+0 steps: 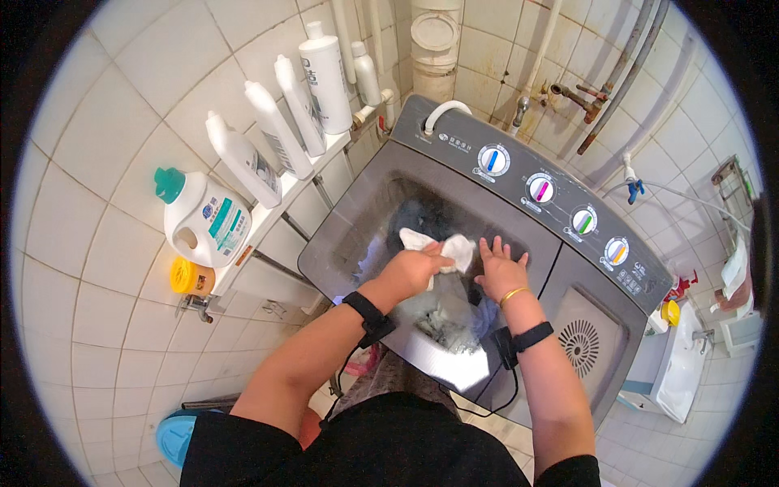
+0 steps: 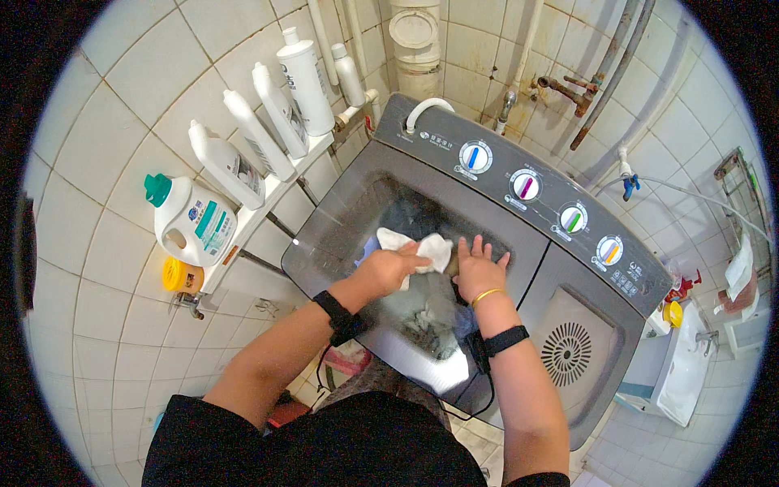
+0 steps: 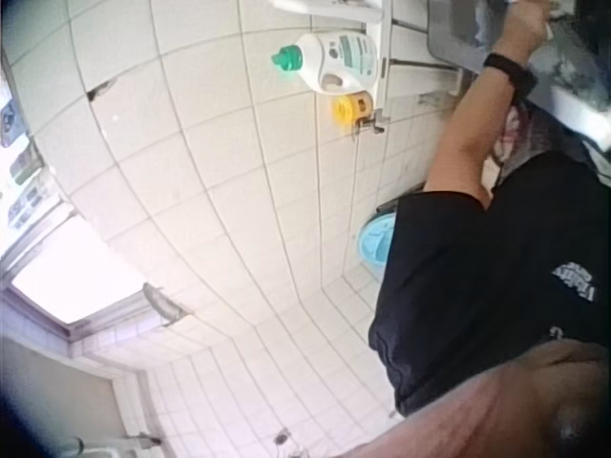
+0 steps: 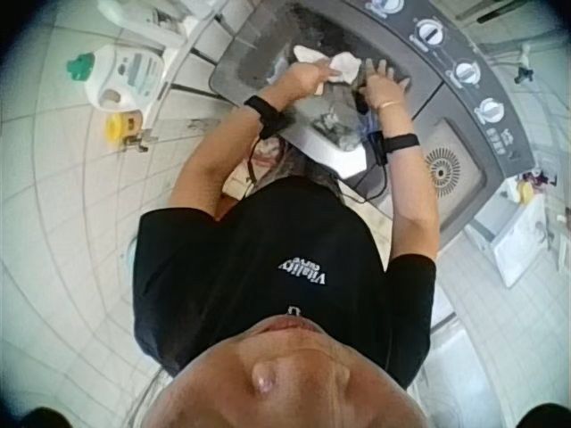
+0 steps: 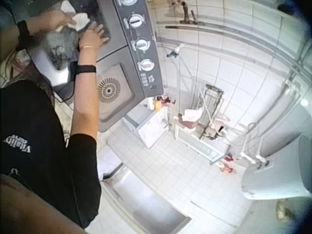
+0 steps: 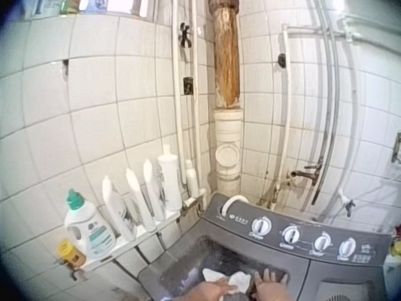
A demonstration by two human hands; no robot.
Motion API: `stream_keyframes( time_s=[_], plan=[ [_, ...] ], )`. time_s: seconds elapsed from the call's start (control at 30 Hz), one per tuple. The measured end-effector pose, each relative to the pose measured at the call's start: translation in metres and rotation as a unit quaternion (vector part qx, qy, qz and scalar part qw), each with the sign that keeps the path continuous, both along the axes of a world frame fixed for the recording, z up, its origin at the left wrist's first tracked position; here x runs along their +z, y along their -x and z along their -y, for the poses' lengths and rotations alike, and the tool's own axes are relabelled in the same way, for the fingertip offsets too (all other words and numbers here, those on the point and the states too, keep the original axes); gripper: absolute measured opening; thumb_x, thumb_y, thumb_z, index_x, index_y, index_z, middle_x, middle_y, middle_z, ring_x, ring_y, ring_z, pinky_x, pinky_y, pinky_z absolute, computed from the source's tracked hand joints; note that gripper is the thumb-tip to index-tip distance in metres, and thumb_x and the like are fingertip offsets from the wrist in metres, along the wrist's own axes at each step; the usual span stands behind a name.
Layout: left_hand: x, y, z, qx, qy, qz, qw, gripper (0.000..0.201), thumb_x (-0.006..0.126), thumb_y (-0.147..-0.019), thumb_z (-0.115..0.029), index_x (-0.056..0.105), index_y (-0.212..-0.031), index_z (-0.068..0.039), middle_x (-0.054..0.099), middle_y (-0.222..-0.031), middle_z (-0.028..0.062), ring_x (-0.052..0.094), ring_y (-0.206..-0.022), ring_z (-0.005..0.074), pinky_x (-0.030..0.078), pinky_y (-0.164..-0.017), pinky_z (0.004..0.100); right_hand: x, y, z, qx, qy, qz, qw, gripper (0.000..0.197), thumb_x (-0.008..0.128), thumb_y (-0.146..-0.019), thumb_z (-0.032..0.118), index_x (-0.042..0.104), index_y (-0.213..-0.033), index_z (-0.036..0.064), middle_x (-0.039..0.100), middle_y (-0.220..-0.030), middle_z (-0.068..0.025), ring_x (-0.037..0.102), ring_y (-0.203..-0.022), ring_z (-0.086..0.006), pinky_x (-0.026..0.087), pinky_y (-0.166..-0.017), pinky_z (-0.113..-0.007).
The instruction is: The person wipes down the top, lid, dials, and exterior surfaces of a washing machine using a wet wipe, then opens the lid to wipe down the interior rim and window.
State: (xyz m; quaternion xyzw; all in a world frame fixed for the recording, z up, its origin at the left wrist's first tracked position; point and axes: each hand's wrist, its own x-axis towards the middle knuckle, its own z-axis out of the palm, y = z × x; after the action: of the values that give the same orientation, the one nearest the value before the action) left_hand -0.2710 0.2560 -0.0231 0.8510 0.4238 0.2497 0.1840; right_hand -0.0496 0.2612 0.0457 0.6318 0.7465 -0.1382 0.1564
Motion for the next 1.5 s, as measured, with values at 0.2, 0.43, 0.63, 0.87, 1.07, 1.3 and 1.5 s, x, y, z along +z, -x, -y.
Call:
stream_keyframes(
  time_s=[0.2, 0.43, 0.63, 0.87, 1.07, 1.3, 1.5],
  plan=[
    [0.050, 0.003, -0.060, 0.071, -0.050, 0.121, 0.989, 0.032, 0.055, -0.088, -0.008, 0.067, -0.117, -0.009, 0.069, -0.103, 0.0167, 0.066, -0.092, 0.0356, 0.052, -0.082, 0.0437, 0.008, -0.010, 0.021, -0.005, -0.036, -0.083, 0.996, 0.084, 0.069, -0.089, 0.022, 0.021, -0.157, 0.0142, 0.027, -0.160, -0.0153, 0.031, -0.146, -0.0302, 0.021, -0.115, -0.065],
    [-0.005, 0.007, -0.142, 0.173, 0.007, -0.180, 0.968, 0.061, 0.057, -0.091, -0.014, 0.038, -0.148, -0.009, 0.048, -0.133, 0.0374, 0.051, -0.121, 0.0509, 0.045, -0.101, 0.0468, 0.000, -0.025, 0.030, 0.030, -0.072, -0.157, 0.984, 0.081, 0.070, -0.086, 0.017, 0.026, -0.154, 0.0100, 0.027, -0.159, -0.0189, 0.029, -0.146, -0.0331, 0.026, -0.116, -0.058],
    [-0.001, -0.058, -0.045, -0.081, -0.010, -0.131, 0.988, 0.059, 0.055, -0.083, -0.003, 0.046, -0.141, -0.005, 0.046, -0.139, 0.0329, 0.050, -0.128, 0.0425, 0.046, -0.104, 0.0437, -0.006, -0.029, 0.032, 0.037, -0.137, -0.210, 0.967, 0.083, 0.070, -0.085, 0.015, 0.026, -0.154, 0.0098, 0.026, -0.159, -0.0195, 0.031, -0.145, -0.0337, 0.026, -0.116, -0.058],
    [0.024, -0.060, 0.000, -0.161, 0.100, -0.121, 0.974, 0.038, 0.055, -0.083, -0.002, 0.067, -0.117, -0.012, 0.057, -0.136, 0.0143, 0.062, -0.114, 0.0363, 0.054, -0.093, 0.0396, 0.002, -0.029, 0.045, 0.095, 0.022, -0.176, 0.979, 0.090, 0.074, -0.084, 0.025, 0.021, -0.156, 0.0151, 0.026, -0.159, -0.0199, 0.034, -0.143, -0.0351, 0.026, -0.114, -0.061],
    [0.028, -0.014, -0.086, 0.045, -0.143, 0.033, 0.988, 0.046, 0.047, -0.088, -0.002, 0.061, -0.130, -0.012, 0.062, -0.121, 0.0240, 0.058, -0.118, 0.0377, 0.047, -0.099, 0.0424, 0.016, -0.046, 0.034, 0.023, -0.124, -0.208, 0.970, 0.087, 0.070, -0.086, 0.019, 0.019, -0.156, 0.0116, 0.027, -0.159, -0.0203, 0.032, -0.145, -0.0344, 0.026, -0.114, -0.061],
    [0.003, -0.067, -0.117, -0.036, 0.046, -0.182, 0.982, 0.069, 0.051, -0.090, -0.004, 0.032, -0.154, -0.020, 0.036, -0.147, 0.0352, 0.038, -0.138, 0.0458, 0.036, -0.111, 0.0433, -0.007, -0.082, 0.045, -0.059, -0.111, -0.228, 0.966, 0.085, 0.069, -0.087, 0.017, 0.020, -0.156, 0.0135, 0.026, -0.159, -0.0207, 0.032, -0.145, -0.0339, 0.028, -0.113, -0.062],
    [0.006, -0.119, -0.050, -0.234, 0.006, -0.151, 0.960, 0.062, 0.053, -0.081, 0.005, 0.055, -0.139, -0.018, 0.043, -0.149, 0.0209, 0.040, -0.140, 0.0336, 0.044, -0.107, 0.0408, -0.005, -0.087, 0.058, -0.041, -0.125, -0.195, 0.972, 0.078, 0.067, -0.087, 0.015, 0.026, -0.154, 0.0124, 0.027, -0.158, -0.0208, 0.035, -0.143, -0.0336, 0.029, -0.113, -0.061]
  ],
)
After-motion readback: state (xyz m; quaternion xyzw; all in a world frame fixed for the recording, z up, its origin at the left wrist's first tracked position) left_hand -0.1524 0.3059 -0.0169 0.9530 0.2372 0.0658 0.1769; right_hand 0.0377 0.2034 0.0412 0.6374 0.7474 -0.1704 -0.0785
